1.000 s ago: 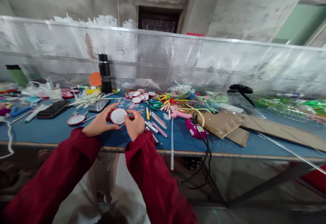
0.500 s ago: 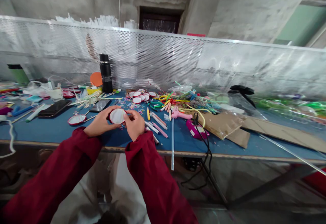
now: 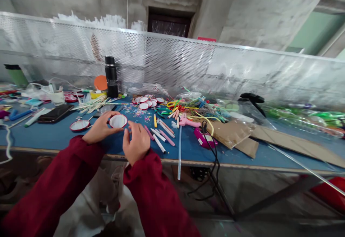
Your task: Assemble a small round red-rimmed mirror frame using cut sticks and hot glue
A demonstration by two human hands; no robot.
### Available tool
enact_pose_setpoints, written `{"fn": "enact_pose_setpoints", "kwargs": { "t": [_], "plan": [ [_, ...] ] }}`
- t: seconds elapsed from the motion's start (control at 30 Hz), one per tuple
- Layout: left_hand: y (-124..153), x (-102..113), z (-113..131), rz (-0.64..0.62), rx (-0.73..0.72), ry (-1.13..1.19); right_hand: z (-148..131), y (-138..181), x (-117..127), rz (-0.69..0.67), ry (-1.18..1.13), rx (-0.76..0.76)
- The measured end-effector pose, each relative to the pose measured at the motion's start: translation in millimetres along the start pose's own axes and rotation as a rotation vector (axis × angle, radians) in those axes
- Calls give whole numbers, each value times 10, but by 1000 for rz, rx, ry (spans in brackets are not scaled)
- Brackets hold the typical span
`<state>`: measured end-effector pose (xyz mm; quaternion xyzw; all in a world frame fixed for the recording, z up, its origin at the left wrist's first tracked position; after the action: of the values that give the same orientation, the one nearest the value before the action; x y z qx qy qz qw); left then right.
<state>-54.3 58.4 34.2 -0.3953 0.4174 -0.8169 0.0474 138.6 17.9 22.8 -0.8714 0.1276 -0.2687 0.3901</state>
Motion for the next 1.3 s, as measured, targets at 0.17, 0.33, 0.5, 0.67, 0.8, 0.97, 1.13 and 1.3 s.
{"fn": "enact_pose_setpoints", "kwargs": {
  "t": [0.17,0.33,0.5,0.67,0.8,0.97,1.13,1.3],
  "plan": [
    [138,135,-59,-73,-6,-77,-83,451,209,-48,72,151],
    [228,143,-119,-177,44,-116,106,727,228,-50,116,152],
    [251,69,-171,-239,72,-152,235,848,161,-53,157,243],
    [284,148,-63,-82,98,-166,312,897,106,-21,170,284],
    [422,296,69,177,109,-190,351,912,83,3,169,319],
    [604,327,71,121,180,-231,361,921,57,35,168,317],
    [589,198,91,-55,189,-366,373,927,44,44,172,318],
    [466,129,175,-192,198,-385,351,949,54,29,178,301]
  ]
}}
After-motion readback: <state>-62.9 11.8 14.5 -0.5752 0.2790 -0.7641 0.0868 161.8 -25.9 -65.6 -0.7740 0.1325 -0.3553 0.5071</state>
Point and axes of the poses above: each hand's wrist, its own y-axis away from the middle knuckle, its own x-axis out of the back of the hand, z = x × y, the point moved 1 cm from there along -y, towards the middle knuckle, and after that the axes turned 8 degrees about -x, right-handed, at the moved point
